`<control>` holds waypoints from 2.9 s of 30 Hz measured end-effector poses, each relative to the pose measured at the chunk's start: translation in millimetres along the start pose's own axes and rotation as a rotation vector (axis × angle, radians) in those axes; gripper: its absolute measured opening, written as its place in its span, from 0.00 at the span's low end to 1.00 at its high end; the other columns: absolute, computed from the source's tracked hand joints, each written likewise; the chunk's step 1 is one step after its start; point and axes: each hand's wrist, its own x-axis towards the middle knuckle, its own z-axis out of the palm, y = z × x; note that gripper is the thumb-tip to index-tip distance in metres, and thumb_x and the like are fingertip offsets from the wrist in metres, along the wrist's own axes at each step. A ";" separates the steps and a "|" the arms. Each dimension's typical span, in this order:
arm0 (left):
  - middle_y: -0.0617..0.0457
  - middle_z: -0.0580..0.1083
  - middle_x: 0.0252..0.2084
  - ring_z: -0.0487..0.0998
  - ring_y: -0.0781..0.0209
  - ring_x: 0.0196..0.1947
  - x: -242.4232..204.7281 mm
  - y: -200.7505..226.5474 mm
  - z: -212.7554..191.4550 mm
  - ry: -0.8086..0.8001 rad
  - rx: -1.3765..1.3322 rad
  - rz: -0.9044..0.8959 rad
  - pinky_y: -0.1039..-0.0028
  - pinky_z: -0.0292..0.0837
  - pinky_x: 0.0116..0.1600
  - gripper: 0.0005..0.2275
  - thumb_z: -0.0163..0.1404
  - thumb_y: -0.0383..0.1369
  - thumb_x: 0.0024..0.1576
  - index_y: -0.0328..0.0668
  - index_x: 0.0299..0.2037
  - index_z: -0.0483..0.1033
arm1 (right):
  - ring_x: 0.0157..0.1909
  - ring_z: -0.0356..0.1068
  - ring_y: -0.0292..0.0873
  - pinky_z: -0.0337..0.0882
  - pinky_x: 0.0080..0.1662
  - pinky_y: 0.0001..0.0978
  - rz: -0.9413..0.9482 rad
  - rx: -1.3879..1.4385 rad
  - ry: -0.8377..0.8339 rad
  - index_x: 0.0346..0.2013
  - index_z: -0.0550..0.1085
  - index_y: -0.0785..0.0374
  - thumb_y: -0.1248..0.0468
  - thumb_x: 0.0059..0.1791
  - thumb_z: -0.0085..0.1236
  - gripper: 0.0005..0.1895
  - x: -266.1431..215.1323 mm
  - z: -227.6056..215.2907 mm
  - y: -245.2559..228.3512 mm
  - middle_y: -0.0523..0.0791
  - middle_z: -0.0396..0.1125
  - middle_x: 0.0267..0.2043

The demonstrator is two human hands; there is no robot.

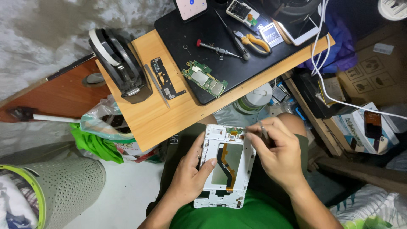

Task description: The person disassembles a white electronic device, using a screwdriver to remove screws and a metal bracket, then uses tweezers to detach a ribbon cable and remove a small circuit board. The removed parts are placed on the workbench.

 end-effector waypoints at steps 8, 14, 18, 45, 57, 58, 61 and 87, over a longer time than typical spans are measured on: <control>0.42 0.76 0.58 0.75 0.61 0.57 -1.5 -0.6 -2.8 0.020 0.022 -0.042 0.72 0.67 0.62 0.30 0.50 0.25 0.60 0.33 0.73 0.52 | 0.39 0.64 0.38 0.65 0.41 0.26 0.238 0.681 -0.040 0.41 0.76 0.78 0.65 0.58 0.44 0.17 -12.4 -13.1 26.8 0.50 0.65 0.40; 0.42 0.75 0.56 0.75 0.63 0.55 4.0 2.5 -4.3 0.042 -0.074 0.019 0.72 0.68 0.61 0.33 0.51 0.24 0.58 0.35 0.74 0.49 | 0.40 0.71 0.47 0.74 0.43 0.36 0.111 1.078 -0.099 0.46 0.73 0.76 0.59 0.64 0.41 0.20 -12.8 -23.4 43.5 0.60 0.69 0.46; 0.46 0.77 0.51 0.77 0.64 0.50 7.2 14.2 -7.6 0.056 -0.006 0.085 0.74 0.70 0.59 0.40 0.51 0.27 0.55 0.41 0.76 0.40 | 0.40 0.74 0.49 0.79 0.42 0.40 0.107 0.950 -0.048 0.43 0.72 0.75 0.62 0.60 0.46 0.15 -16.5 -18.3 55.6 0.60 0.69 0.46; 0.53 0.82 0.31 0.82 0.70 0.28 11.9 26.6 -12.2 0.173 0.272 0.320 0.79 0.76 0.34 0.12 0.65 0.29 0.54 0.40 0.45 0.78 | 0.59 0.72 0.56 0.69 0.65 0.52 -0.021 1.056 -0.092 0.43 0.76 0.69 0.80 0.49 0.61 0.10 -30.0 3.3 60.3 0.55 0.74 0.47; 0.52 0.82 0.43 0.87 0.58 0.40 -9.4 41.9 -2.6 0.162 0.427 0.750 0.74 0.82 0.43 0.15 0.63 0.25 0.57 0.42 0.48 0.69 | 0.58 0.72 0.55 0.67 0.66 0.61 0.020 1.233 -0.148 0.41 0.76 0.68 0.77 0.49 0.64 0.08 -48.9 -5.8 71.7 0.55 0.74 0.46; 0.52 0.82 0.43 0.86 0.58 0.39 -10.8 42.9 -1.7 0.168 0.449 0.785 0.74 0.82 0.42 0.16 0.63 0.24 0.56 0.42 0.48 0.69 | 0.58 0.71 0.54 0.66 0.67 0.63 0.027 1.257 -0.158 0.41 0.76 0.68 0.77 0.50 0.64 0.08 -50.0 -6.2 72.0 0.54 0.74 0.46; 0.53 0.81 0.43 0.85 0.58 0.37 -13.5 44.7 1.3 0.186 0.502 0.883 0.74 0.81 0.41 0.17 0.64 0.22 0.55 0.42 0.48 0.69 | 0.58 0.71 0.52 0.63 0.70 0.67 0.039 1.308 -0.189 0.42 0.76 0.67 0.76 0.51 0.64 0.07 -52.4 -7.9 72.7 0.51 0.74 0.46; 0.54 0.82 0.38 0.85 0.69 0.31 -14.0 30.5 4.1 0.166 0.312 0.511 0.77 0.81 0.35 0.13 0.63 0.27 0.58 0.39 0.48 0.73 | 0.51 0.74 0.51 0.69 0.64 0.52 -0.109 1.114 -0.136 0.40 0.76 0.68 0.78 0.51 0.63 0.07 -33.7 -8.4 55.6 0.52 0.74 0.41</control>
